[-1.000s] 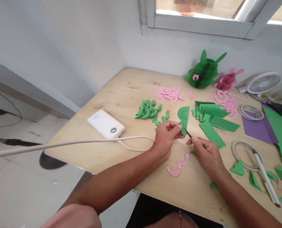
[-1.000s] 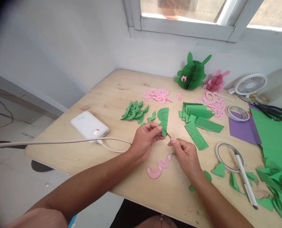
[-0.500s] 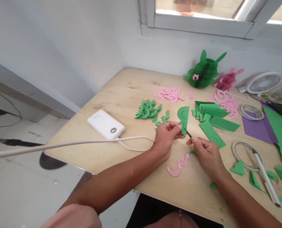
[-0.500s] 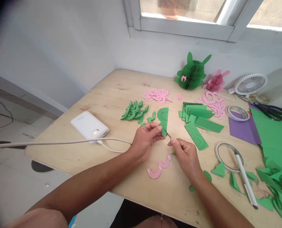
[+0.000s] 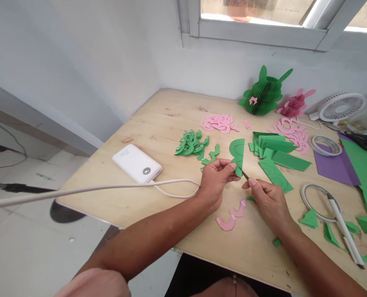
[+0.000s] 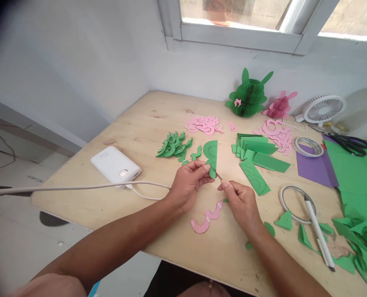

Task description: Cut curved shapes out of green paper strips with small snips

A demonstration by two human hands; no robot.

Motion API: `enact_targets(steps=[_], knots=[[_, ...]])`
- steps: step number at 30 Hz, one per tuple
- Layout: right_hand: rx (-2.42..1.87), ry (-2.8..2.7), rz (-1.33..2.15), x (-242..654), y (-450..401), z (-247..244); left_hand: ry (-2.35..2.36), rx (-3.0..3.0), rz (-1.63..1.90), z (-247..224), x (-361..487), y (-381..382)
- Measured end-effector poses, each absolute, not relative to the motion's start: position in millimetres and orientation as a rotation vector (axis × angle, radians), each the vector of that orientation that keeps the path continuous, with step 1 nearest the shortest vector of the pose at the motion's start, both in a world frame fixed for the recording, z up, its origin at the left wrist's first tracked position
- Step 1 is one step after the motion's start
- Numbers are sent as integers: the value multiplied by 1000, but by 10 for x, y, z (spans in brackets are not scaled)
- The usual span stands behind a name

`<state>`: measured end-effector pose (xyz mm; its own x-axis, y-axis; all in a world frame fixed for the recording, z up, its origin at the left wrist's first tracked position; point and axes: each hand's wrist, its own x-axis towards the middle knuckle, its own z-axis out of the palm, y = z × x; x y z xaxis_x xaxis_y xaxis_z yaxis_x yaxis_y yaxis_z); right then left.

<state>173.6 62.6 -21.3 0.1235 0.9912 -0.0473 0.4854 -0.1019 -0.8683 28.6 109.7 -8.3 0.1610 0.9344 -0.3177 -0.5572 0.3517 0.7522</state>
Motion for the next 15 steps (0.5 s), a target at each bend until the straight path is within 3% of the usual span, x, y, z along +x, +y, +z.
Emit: enact_targets(steps=[15], knots=[[-1690,-1442,923,1716,628,-176,887,536,1149,-60,281,1107]])
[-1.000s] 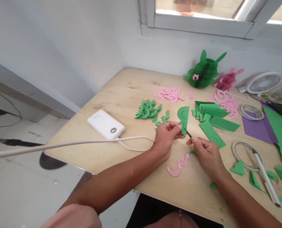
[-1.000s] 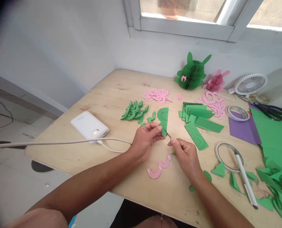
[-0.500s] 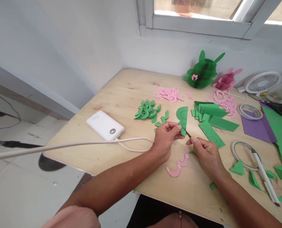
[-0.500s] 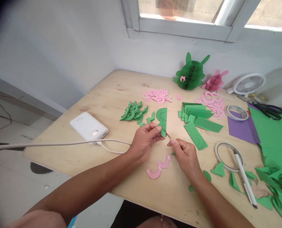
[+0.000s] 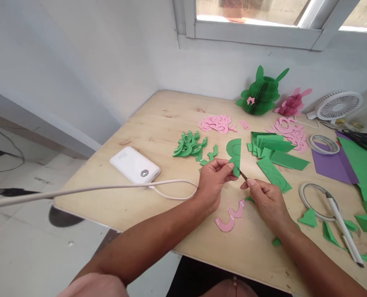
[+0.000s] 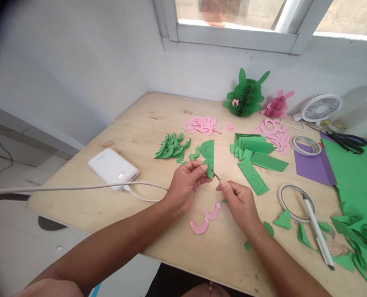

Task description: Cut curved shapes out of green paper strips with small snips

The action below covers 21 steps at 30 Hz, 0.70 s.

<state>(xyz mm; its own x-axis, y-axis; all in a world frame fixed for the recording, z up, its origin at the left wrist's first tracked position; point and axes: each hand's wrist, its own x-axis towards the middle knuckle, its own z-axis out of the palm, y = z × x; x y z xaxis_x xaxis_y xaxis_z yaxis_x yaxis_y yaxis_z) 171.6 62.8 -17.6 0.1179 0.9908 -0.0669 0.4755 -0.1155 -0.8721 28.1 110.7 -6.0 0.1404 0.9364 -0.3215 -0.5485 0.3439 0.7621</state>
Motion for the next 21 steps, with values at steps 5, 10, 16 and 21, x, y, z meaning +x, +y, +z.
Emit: enact_targets(steps=[5,10,16,21], knots=[[-1671,-1430,929,1721,627,-192,878,539,1168,-60,282,1108],[-1669,-1425,952,1737,628,-217,877,542,1176,-66,282,1102],[-1677,-1426,960,1738,630,-214,899,608,1205,-63,280,1101],[-1678,-1425,960,1729,626,-201,918,681,1227,-60,281,1105]])
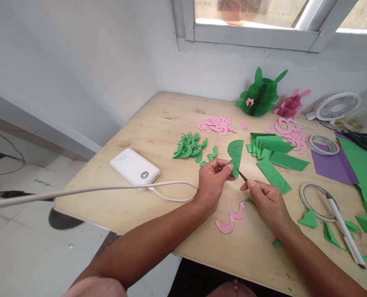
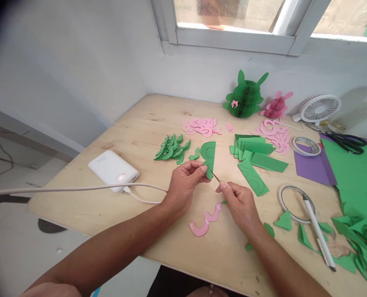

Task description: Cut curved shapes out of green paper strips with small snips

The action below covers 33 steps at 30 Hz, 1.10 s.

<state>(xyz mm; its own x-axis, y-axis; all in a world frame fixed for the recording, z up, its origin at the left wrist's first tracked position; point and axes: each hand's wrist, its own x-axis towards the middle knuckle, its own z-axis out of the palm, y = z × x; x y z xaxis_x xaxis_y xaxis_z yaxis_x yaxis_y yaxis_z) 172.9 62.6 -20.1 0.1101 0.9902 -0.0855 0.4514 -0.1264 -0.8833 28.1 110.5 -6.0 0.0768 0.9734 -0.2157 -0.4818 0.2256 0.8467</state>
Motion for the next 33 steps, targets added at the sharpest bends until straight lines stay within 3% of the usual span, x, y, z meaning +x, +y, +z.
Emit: enact_targets(steps=[33], knots=[[-1691,-1422,955,1732,628,-211,915,649,1208,-77,279,1108]])
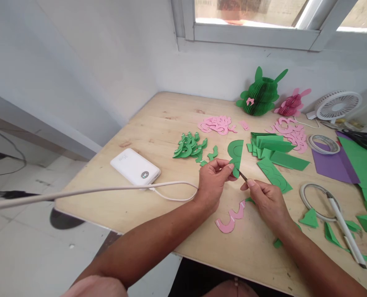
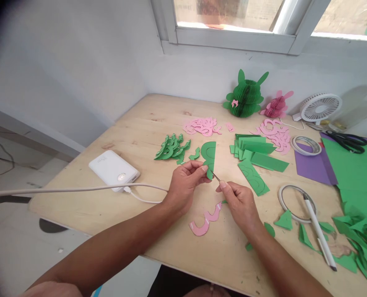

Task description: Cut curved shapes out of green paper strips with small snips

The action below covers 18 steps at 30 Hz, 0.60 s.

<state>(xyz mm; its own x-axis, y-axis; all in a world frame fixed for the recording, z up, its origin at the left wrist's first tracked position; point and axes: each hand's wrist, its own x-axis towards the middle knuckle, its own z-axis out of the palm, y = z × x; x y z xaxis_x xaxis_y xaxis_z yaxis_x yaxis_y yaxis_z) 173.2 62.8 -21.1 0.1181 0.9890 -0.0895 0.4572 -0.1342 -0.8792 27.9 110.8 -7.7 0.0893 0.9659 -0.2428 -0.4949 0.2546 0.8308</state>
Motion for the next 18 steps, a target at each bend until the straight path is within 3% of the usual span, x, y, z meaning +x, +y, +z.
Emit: enact_targets(steps=[18], knots=[[-1674,-1415,965,1724,628,-207,899,616,1185,-72,283,1094]])
